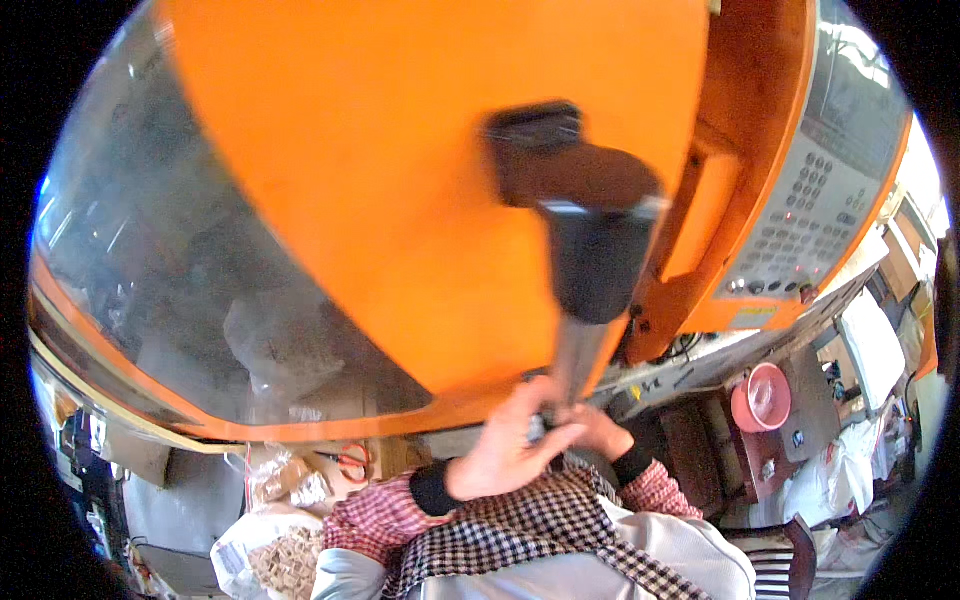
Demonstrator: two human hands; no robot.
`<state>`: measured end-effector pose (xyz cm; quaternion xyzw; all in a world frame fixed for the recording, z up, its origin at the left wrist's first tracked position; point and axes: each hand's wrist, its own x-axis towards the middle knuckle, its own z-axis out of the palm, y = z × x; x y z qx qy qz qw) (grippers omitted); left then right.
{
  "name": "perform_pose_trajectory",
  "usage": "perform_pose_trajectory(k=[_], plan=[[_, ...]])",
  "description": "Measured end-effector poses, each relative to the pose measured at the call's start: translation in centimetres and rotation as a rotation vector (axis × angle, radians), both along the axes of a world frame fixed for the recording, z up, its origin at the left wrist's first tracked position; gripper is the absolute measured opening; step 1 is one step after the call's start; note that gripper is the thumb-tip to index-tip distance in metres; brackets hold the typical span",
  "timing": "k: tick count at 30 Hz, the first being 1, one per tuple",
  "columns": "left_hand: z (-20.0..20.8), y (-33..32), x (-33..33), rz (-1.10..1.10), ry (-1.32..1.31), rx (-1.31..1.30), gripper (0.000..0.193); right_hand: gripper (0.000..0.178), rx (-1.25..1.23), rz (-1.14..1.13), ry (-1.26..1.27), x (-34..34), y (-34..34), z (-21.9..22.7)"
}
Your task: The person repeatedly picks small white plastic components from a bag, uses red-handled scissors to trim excess material, and places the pieces into a machine. The person also handles a chain-like assembly of parts and continues trimming and sorting them.
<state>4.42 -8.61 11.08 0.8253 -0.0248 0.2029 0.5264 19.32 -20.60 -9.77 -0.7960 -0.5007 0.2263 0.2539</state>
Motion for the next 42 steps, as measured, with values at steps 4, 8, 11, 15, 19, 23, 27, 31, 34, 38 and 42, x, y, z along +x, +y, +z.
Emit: perform_pose_trajectory(k=[4,8,11,15,19,23,27,31,34,38,42], plan=[[-1.1,1.5,-4.5,0.082,-0.137,-0.185,0.049,0.022,-0.074,-0.034,-0.286,2.6,1.1,-0.7],[-0.1,1.7,-7.4,0.406,-0.222,-0.165,0.046,0.017,0.17,-0.088,-0.149,4.4,3.6,2.6],[-0.9,2.3,-8.2,0.766,-0.27,0.024,0.04,0.018,0.341,-0.028,-0.361,6.8,6.5,1.6],[-1.4,4.3,-9.7,1.066,-0.285,0.078,0.033,0.026,0.309,0.02,-0.399,9.2,12.6,2.0],[-2.0,6.6,-10.7,1.249,-0.421,-0.035,0.03,0.031,0.025,0.084,-0.486,8.9,16.3,4.6],[-1.6,8.2,-12.4,1.367,-0.352,0.001,0.033,0.027,0.169,0.213,-0.464,8.2,16.4,5.8],[-0.8,8.9,-13.1,1.387,-0.369,-0.035,0.041,0.023,0.231,0.305,-0.346,9.6,16.5,4.9],[-0.3,8.1,-10.8,1.758,-0.347,0.696,0.051,0.018,0.309,0.246,-0.263,9.6,15.6,5.7],[-2.7,5.8,-8.5,1.457,-0.354,0.568,0.044,0.014,0.27,0.175,-0.209,10.5,15.6,4.9],[-5.1,8.3,-0.5,0.658,0.152,-0.36,0.027,0.012,0.405,0.187,-0.188,12.1,15.6,2.9],[-13.6,11.2,7.6,0.306,0.155,-1.159,0.036,0.011,0.465,0.243,0.041,11.2,15.7,6.1]])
